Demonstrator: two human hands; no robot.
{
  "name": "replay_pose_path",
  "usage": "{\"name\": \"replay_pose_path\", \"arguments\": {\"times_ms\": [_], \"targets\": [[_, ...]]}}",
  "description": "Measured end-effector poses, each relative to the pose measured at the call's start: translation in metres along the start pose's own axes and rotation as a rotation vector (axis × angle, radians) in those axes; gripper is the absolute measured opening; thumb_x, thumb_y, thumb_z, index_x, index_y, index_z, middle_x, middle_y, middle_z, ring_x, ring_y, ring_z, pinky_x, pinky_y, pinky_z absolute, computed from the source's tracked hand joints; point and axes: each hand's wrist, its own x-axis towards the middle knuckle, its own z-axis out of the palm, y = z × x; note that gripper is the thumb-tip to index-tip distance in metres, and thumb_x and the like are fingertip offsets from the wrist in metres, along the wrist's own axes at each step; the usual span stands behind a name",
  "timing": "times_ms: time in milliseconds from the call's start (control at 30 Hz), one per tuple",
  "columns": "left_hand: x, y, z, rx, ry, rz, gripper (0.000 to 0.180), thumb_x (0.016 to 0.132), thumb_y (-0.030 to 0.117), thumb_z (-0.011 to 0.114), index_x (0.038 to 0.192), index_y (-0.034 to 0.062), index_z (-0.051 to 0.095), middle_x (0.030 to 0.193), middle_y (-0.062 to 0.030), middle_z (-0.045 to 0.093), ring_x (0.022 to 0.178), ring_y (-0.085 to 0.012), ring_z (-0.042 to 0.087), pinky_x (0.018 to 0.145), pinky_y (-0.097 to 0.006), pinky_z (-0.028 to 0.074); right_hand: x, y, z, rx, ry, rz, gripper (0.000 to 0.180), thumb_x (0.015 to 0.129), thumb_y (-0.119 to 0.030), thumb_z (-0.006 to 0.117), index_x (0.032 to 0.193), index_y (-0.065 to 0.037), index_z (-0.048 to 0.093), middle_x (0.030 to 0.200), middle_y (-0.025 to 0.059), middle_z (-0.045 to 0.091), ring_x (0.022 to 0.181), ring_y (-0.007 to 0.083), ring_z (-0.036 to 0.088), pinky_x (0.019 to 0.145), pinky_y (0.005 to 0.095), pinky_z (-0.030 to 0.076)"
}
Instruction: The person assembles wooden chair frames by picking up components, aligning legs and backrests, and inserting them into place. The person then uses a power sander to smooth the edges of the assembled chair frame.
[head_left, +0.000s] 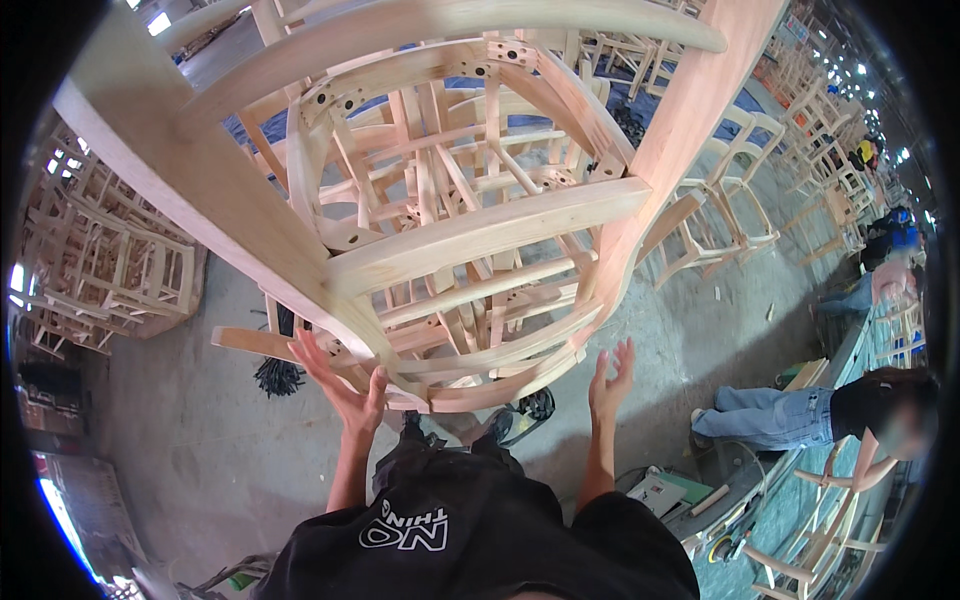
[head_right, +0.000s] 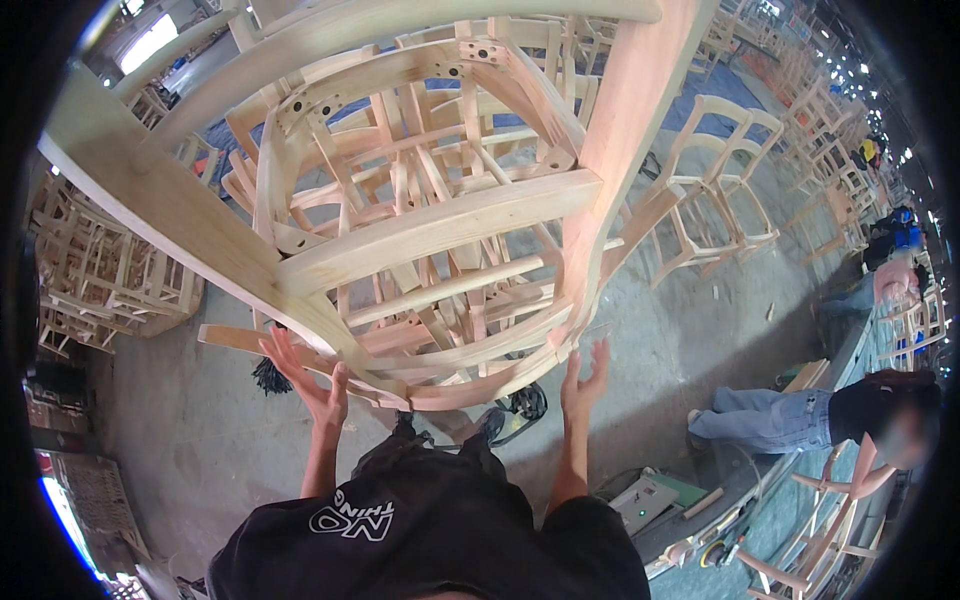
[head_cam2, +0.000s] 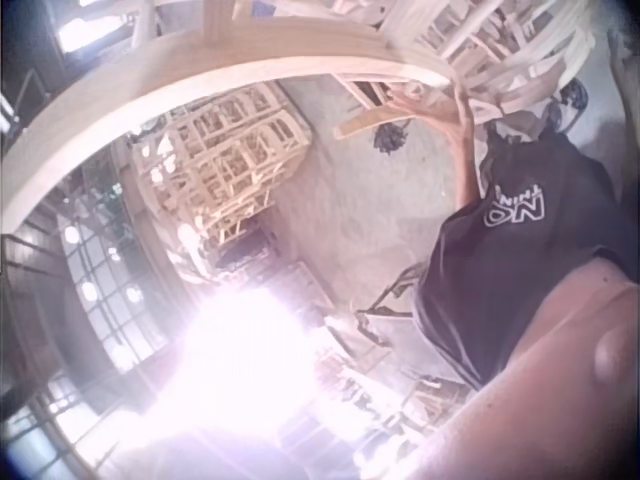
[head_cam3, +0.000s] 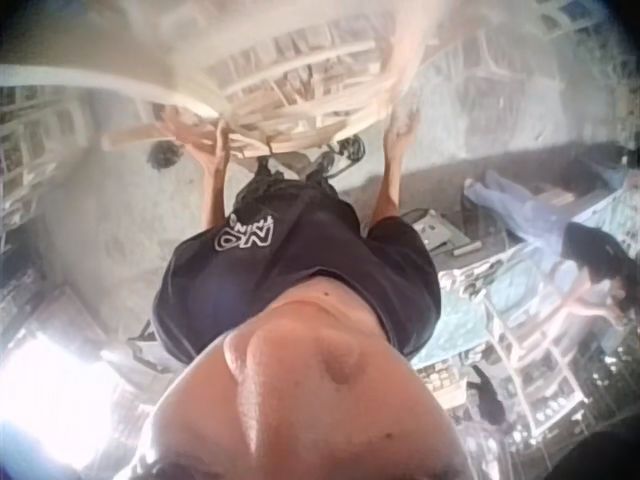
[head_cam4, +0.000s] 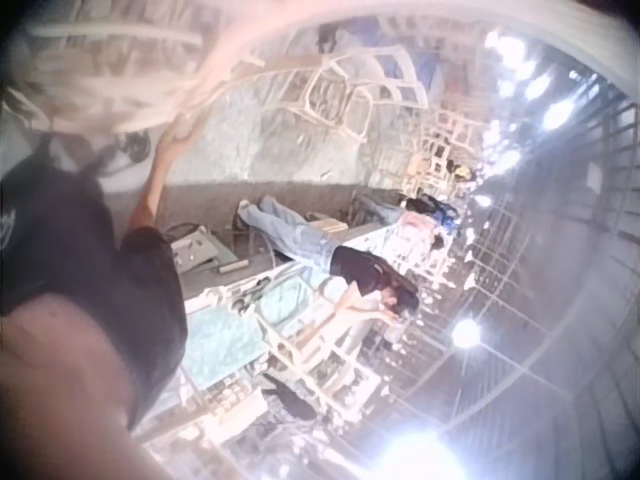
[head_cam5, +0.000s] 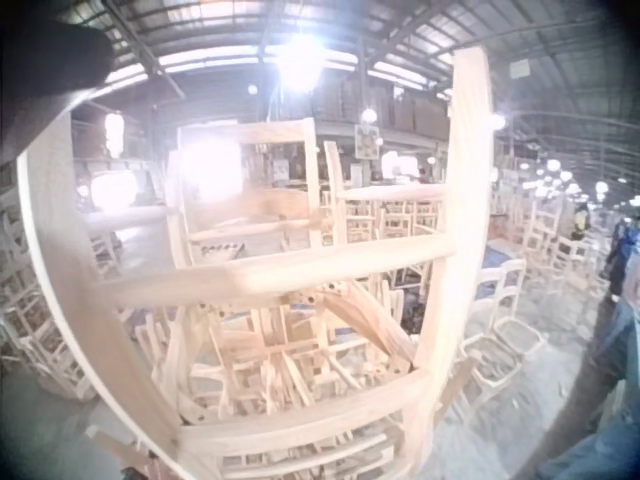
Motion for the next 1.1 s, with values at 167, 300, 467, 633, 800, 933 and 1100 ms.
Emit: {"name": "replay_pose_path", "arguments": {"times_ms": [167,300,467,633,800,933,1100], "targets": [[0.032,0.045,-0.008,0.070,0.211,0.448,0.116,0.074,0.038,0.075,0.150,0.0076,-0.007,0.153,-0.0313,0.010,0.143,-0.0421,0.015,0.114,-0.056,0.015,-0.035,0.003,-0.007,0.060,-0.021,0.109,0.051,0.093,-0.019,0.060,0.136,0.003,0.044,0.117,0.0201,0.060,0.099,0.0227,0.060,0.083,0.0337,0.048],[0.057,0.065,-0.004,0.120,0.420,0.648,0.116,0.070,0.040,0.077,0.149,0.0075,-0.001,0.151,-0.0339,0.013,0.142,-0.0443,0.016,0.113,-0.058,0.014,-0.048,-0.016,0.009,0.065,-0.146,0.072,0.047,0.093,-0.019,0.060,0.132,0.005,0.047,0.112,0.0193,0.063,0.096,0.0216,0.061,0.082,0.0332,0.049],[0.116,0.058,0.000,0.284,0.241,0.387,0.093,0.076,0.042,0.073,0.145,0.0039,0.025,0.151,-0.0286,0.021,0.139,-0.0478,0.021,0.111,-0.059,0.018,-0.048,-0.074,0.028,0.239,-0.174,0.034,0.042,0.091,-0.018,0.061,0.125,0.006,0.053,0.108,0.0201,0.065,0.094,0.0236,0.063,0.082,0.0345,0.049],[0.124,0.050,0.003,0.173,0.276,0.541,0.087,0.078,0.042,0.071,0.143,0.0027,0.030,0.148,-0.0279,0.030,0.137,-0.0482,0.025,0.109,-0.060,0.021,-0.051,-0.119,0.051,0.119,-0.183,-0.004,0.034,0.093,-0.016,0.059,0.120,0.004,0.057,0.102,0.0167,0.066,0.086,0.0211,0.064,0.076,0.0325,0.050],[0.122,0.037,-0.013,-0.016,0.138,0.558,0.094,0.070,0.025,0.081,0.145,0.0059,0.027,0.147,-0.0306,0.027,0.138,-0.0469,0.024,0.108,-0.060,0.022,-0.105,-0.140,0.078,0.073,-0.006,0.116,0.032,0.096,-0.021,0.057,0.116,0.004,0.059,0.094,0.0140,0.068,0.082,0.0179,0.065,0.074,0.0305,0.051],[0.105,0.011,-0.009,-0.272,0.051,0.514,0.092,0.075,0.025,0.079,0.146,0.0063,0.025,0.148,-0.0295,0.025,0.138,-0.0472,0.023,0.109,-0.060,0.023,-0.196,-0.142,0.082,0.044,0.058,0.289,0.031,0.095,-0.023,0.058,0.110,0.004,0.062,0.086,0.0089,0.069,0.077,0.0122,0.063,0.070,0.0286,0.051],[0.082,-0.010,-0.029,-0.372,-0.060,0.511,0.075,0.082,0.021,0.074,0.140,0.0007,0.032,0.143,-0.0266,0.033,0.132,-0.0417,0.034,0.107,-0.053,0.030,-0.290,-0.155,0.061,-0.198,0.007,0.302,0.033,0.088,-0.030,0.067,0.106,-0.002,0.065,0.093,0.0166,0.069,0.076,0.0303,0.067,0.069,0.0389,0.053]]}}
